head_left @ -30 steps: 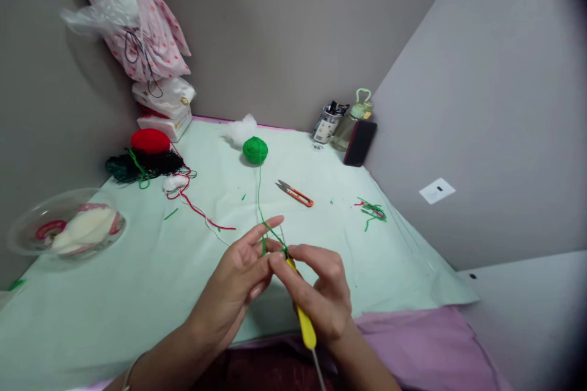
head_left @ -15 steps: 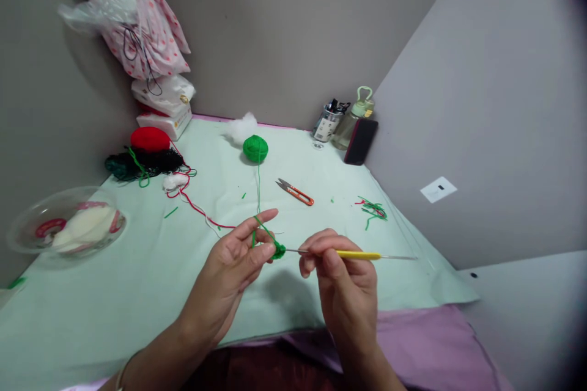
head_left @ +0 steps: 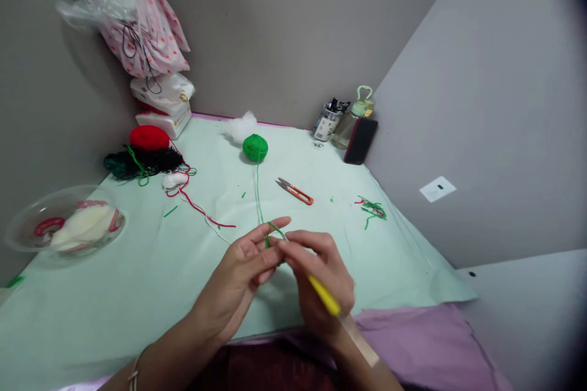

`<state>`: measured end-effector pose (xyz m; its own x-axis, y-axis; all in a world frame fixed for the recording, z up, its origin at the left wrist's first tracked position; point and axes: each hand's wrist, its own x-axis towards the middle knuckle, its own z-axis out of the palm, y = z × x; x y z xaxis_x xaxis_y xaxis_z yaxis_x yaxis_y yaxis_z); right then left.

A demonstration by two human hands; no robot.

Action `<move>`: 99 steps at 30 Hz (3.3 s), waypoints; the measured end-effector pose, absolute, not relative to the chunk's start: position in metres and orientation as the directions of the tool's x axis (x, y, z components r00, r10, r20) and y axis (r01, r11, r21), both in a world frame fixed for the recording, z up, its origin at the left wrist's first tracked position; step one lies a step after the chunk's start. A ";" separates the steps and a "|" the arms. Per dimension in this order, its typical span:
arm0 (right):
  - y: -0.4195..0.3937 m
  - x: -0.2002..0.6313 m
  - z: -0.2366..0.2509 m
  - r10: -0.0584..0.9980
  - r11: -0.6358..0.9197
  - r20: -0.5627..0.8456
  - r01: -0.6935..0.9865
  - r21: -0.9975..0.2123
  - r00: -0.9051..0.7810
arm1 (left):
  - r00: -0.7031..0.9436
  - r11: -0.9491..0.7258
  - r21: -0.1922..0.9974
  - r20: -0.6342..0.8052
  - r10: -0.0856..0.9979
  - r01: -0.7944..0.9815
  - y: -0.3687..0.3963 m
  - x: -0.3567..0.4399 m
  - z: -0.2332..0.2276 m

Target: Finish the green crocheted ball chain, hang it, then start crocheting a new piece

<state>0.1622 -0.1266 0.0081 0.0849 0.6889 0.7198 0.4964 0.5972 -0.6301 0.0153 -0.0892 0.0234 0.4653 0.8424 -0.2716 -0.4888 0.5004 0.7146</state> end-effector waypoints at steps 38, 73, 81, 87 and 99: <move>-0.130 0.176 0.021 0.766 0.608 0.643 0.358 -0.708 -0.030 | 0.248 0.031 0.995 -0.006 0.969 -0.097 -0.093 0.007 0.018; -0.122 0.161 -0.003 0.660 0.624 0.748 0.501 -0.600 0.074 | 0.517 0.524 0.683 -0.243 0.821 -0.510 -0.088 0.019 0.018; -0.118 0.168 0.012 0.915 0.381 0.329 -0.229 -0.896 0.234 | 0.473 0.457 0.750 -0.219 0.854 -0.478 -0.088 0.012 0.018; -0.116 0.165 0.005 0.920 0.373 0.339 -0.177 -0.911 0.196 | 0.440 0.386 0.821 -0.188 0.878 -0.420 -0.092 0.016 0.018; -0.115 0.166 0.007 0.835 0.442 0.448 0.096 -0.892 0.320 | 0.430 0.412 0.803 -0.219 0.876 -0.430 -0.090 0.016 0.018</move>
<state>0.1659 -0.1152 0.0066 0.3200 0.8349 0.4479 0.0963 0.4417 -0.8920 0.0165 -0.0900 0.0184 0.4295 0.8761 -0.2191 -0.4303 0.4119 0.8033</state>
